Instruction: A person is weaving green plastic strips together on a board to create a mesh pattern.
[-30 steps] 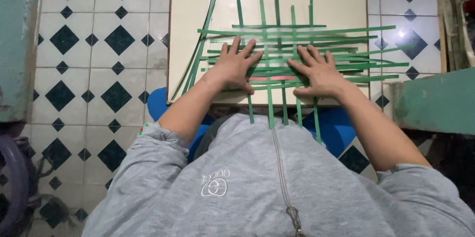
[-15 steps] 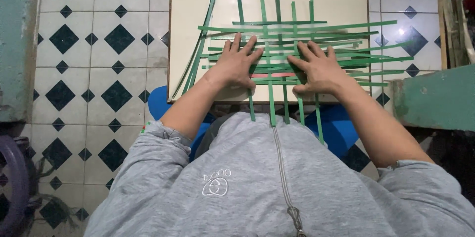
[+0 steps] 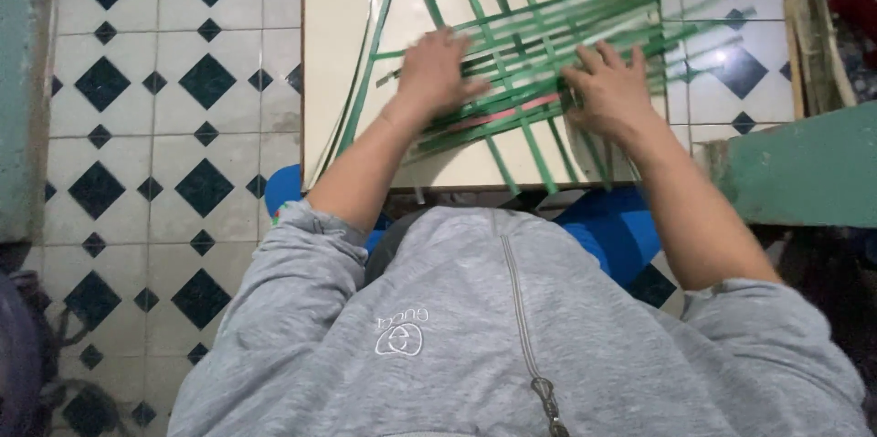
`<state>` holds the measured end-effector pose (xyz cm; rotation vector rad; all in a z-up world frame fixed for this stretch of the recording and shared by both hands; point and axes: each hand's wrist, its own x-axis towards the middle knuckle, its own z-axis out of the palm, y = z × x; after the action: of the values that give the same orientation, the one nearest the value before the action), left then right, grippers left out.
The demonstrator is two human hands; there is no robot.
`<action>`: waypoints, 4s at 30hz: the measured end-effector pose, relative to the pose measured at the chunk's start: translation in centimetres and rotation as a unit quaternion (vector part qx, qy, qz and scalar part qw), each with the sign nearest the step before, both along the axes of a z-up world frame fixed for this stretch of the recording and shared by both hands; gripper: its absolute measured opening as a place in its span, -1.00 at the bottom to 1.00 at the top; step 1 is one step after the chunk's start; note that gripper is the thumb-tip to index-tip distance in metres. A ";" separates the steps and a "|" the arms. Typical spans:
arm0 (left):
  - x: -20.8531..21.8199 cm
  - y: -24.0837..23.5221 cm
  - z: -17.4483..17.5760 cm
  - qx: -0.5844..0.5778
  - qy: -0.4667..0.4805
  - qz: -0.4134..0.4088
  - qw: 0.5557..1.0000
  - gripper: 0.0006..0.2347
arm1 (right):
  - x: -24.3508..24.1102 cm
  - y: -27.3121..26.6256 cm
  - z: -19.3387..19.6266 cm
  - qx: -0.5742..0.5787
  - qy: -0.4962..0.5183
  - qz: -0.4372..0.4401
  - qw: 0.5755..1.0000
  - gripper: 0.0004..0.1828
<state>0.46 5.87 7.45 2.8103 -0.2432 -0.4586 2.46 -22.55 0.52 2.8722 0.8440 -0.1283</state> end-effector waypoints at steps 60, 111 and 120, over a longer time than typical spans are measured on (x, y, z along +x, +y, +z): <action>3.1 13.7 -11.4 -0.021 -0.142 0.271 0.952 -0.71 | 2.5 8.5 2.7 0.245 0.185 -0.412 0.858 0.38; 2.2 34.3 -28.2 0.126 -0.183 0.204 0.953 -0.83 | -1.4 10.2 2.0 -0.115 0.220 0.132 0.960 0.41; -3.0 18.7 1.6 -0.256 -0.118 0.311 0.908 -0.79 | -2.7 12.5 3.7 -0.125 0.281 0.221 0.925 0.36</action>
<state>-2.53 24.61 9.05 2.2395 0.4243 0.0915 -0.25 -10.06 4.25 2.3461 1.4243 -0.9586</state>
